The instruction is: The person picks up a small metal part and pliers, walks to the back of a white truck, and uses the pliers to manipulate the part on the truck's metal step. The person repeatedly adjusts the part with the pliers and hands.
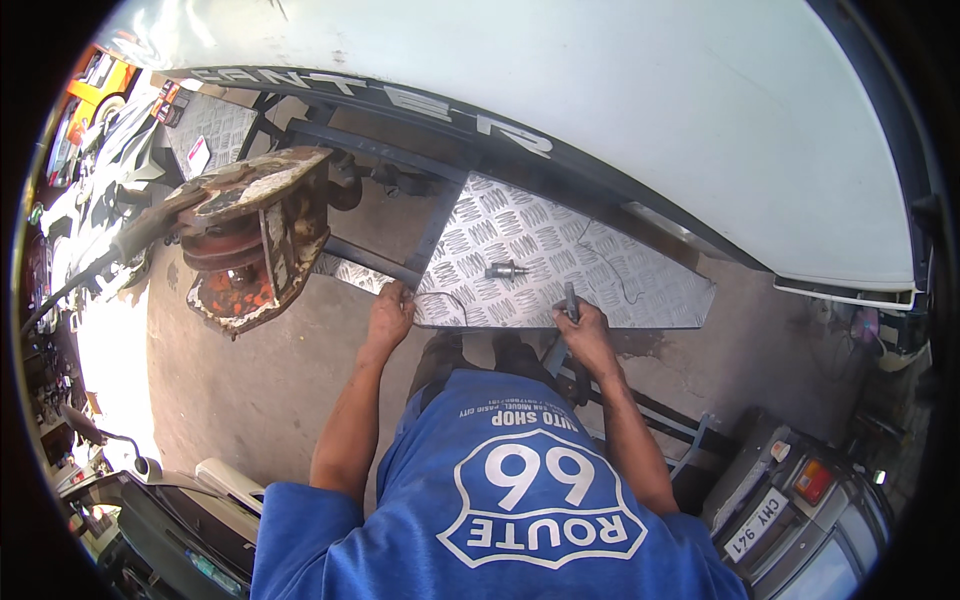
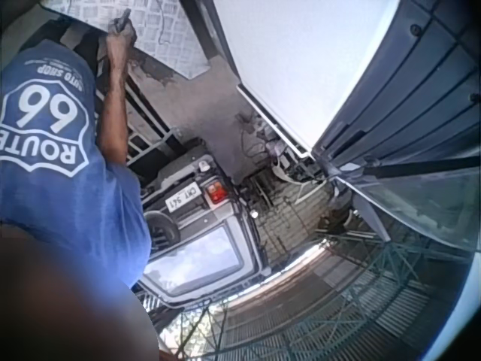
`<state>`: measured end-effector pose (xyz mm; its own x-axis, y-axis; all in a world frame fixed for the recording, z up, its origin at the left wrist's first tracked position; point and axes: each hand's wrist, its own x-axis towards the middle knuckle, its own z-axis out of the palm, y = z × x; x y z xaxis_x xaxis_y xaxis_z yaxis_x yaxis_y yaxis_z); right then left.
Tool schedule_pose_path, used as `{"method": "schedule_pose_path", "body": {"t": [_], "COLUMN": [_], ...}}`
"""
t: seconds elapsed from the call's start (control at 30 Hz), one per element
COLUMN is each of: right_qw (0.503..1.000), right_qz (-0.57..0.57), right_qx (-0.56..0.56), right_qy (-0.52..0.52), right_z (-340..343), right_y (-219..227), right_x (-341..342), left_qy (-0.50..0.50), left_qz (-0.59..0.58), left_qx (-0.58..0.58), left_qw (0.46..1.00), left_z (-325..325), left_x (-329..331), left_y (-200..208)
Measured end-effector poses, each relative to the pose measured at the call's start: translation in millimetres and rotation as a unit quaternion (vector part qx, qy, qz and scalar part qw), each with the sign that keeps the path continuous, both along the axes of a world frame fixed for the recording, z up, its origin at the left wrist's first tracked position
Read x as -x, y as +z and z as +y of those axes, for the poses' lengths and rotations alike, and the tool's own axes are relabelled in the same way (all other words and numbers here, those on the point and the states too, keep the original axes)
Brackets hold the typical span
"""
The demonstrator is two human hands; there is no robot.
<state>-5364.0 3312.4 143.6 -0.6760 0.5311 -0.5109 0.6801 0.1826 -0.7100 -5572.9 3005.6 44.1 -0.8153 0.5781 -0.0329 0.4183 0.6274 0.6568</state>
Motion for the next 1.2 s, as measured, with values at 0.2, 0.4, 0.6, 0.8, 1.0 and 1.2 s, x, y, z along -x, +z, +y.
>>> {"method": "schedule_pose_path", "body": {"t": [0.2,0.4,0.6,0.8,1.0,1.2], "right_qw": [0.976,0.974,0.948,0.935,0.754,0.795], "right_qz": [0.060,0.100,0.157,0.172,0.313,0.256], "right_qx": [0.043,0.050,0.273,0.305,0.539,0.493], "right_qy": [0.204,0.198,0.034,-0.046,-0.206,-0.244], "right_z": [-24,-53,-55,-50,-41,-40], "right_y": [23,38,51,44,45,36], "right_x": [87,111,104,97,88,85], "left_qy": [-0.020,0.026,0.041,0.092,0.204,0.252], "left_qz": [-0.274,-0.369,-0.411,-0.527,-0.593,-0.579], "left_qx": [-0.001,-0.187,-0.282,-0.439,-0.532,-0.487], "left_qw": [0.962,0.910,0.866,0.722,0.569,0.603], "left_z": [33,68,77,97,103,110], "left_x": [4,7,10,1,1,-6], "left_y": [94,132,135,141,134,129]}}
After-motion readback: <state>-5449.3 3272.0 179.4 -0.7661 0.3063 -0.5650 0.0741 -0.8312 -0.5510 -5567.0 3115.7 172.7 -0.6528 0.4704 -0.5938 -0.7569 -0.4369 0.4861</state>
